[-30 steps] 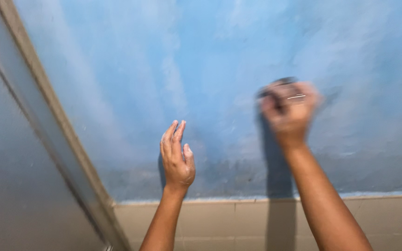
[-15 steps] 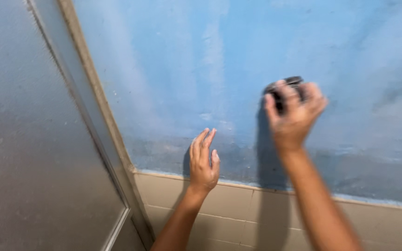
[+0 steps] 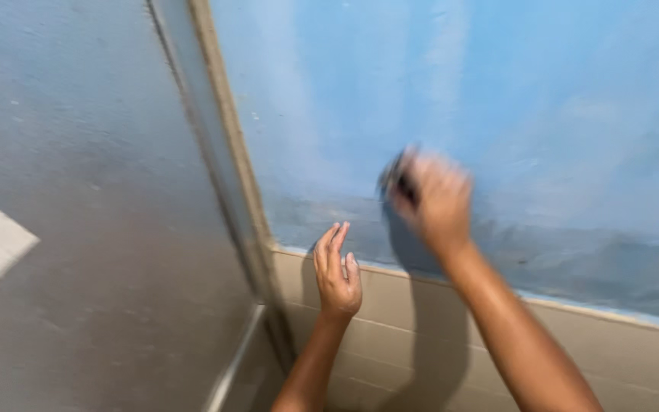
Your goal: The person sands a tiled wall and blue painted wall by hand using a piece of sandpaper, moving it back and forth across different sections of the walls and around plumbing fixtures.
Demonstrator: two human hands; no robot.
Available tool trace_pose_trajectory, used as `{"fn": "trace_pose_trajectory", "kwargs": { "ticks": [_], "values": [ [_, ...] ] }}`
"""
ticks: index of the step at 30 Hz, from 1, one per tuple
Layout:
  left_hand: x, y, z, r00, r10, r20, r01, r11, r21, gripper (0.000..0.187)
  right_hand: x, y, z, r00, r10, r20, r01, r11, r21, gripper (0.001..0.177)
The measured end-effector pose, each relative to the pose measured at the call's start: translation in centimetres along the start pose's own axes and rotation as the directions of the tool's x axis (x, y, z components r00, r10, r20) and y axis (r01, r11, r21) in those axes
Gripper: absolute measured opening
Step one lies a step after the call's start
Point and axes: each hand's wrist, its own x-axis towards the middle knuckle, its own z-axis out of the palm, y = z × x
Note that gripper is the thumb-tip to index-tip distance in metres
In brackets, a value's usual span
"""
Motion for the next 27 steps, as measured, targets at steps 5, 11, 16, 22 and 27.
{"fn": "trace_pose_trajectory", "kwargs": {
  "ticks": [5,11,16,22,27],
  "values": [
    [-0.1,-3.8,-4.2,1.000,-0.010,0.021,0.008,0.996,0.086,0.047,-5.6,-7.4,3.6,0.911,-0.402,-0.094,0.410,0.909,0.078,0.061],
    [0.7,-6.0,-4.3,0.997,-0.038,-0.062,0.040,0.999,0.035,0.047,3.5,-12.2,7.1,0.926,-0.035,-0.377,0.107,0.979,0.173,0.045],
    [-0.3,-9.1,-6.6,0.981,-0.064,-0.183,0.082,0.992,0.093,0.043,-1.4,-17.7,10.2,0.926,-0.363,-0.105,0.376,0.912,0.165,0.047],
    [-0.1,-9.2,-8.2,0.986,-0.068,-0.155,0.073,0.997,0.022,0.045,4.7,-20.6,12.3,0.954,-0.229,-0.195,0.269,0.940,0.211,0.047],
    [-1.1,-9.9,-7.7,0.989,-0.106,-0.105,0.102,0.994,-0.044,0.043,-1.0,-22.3,12.4,0.992,-0.018,-0.127,0.046,0.974,0.220,0.052]
  ]
}}
